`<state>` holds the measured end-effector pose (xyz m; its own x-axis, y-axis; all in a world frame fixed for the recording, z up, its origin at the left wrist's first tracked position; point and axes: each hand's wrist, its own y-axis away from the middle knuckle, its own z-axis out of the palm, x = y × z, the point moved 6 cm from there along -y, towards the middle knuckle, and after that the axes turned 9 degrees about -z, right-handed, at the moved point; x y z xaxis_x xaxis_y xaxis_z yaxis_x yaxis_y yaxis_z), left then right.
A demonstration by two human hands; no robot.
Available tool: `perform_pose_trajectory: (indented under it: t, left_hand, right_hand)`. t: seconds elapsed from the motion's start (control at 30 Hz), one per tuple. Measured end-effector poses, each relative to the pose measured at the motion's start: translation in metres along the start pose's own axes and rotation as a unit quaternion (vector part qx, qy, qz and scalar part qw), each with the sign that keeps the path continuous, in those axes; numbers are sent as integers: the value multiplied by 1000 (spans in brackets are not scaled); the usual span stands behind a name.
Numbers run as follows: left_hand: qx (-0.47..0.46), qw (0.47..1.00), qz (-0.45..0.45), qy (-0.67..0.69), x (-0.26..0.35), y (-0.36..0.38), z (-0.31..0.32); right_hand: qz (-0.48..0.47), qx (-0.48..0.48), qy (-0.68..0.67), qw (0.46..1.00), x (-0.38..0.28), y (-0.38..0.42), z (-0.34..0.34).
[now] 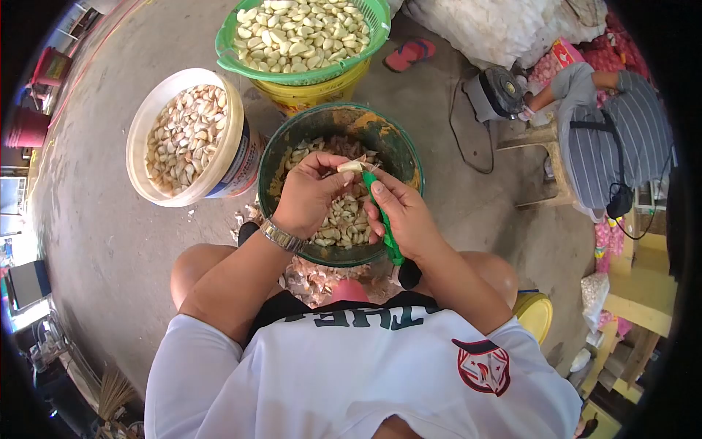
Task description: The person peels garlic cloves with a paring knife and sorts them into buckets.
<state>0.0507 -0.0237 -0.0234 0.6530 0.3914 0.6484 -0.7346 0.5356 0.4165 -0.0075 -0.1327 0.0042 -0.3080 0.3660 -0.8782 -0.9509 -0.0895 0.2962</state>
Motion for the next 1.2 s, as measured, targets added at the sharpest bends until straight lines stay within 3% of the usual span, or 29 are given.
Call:
perform_pose_trajectory:
  t: [0.23,0.33,0.43,0.53,0.6,0.67,0.73,0.87,1.07,1.2]
  left_hand:
    - [-15,998,38,-54,2,1,1]
    - [-6,1000,-3,-1,5,2,3]
    - [-94,992,-61,61,1,-2,1]
    - [-81,988,-83,104,-4,-6,0]
    - [-58,989,-82,105,-6,-5,1]
    - [-46,992,-81,87,-6,-4,1]
    - [-45,994,-81,51,-6,-4,1]
    - [-113,985,-116,50,-7,-3,8]
    - [-155,976,-143,45,-9,-1,13]
    - [-152,977,-146,33,-6,2,15]
  right_hand:
    - [-3,13,1,1000,-1,-1,-2]
    - [35,24,-52,998,-1,0,-4]
    - [70,24,-147,986,-7,4,0]
    - [26,20,-71,997,-4,1,-1]
    - [-76,20,114,990,-3,-1,-4]
    - [-108,16,205,973,-6,-1,-4]
    - [-72,11,205,976,-9,2,-4]
    - [-22,67,-20,997,-6,-2,-14]
    - [-96,108,-41,989,-31,1,-20]
    - [-108,126,20,986,-37,3,-34]
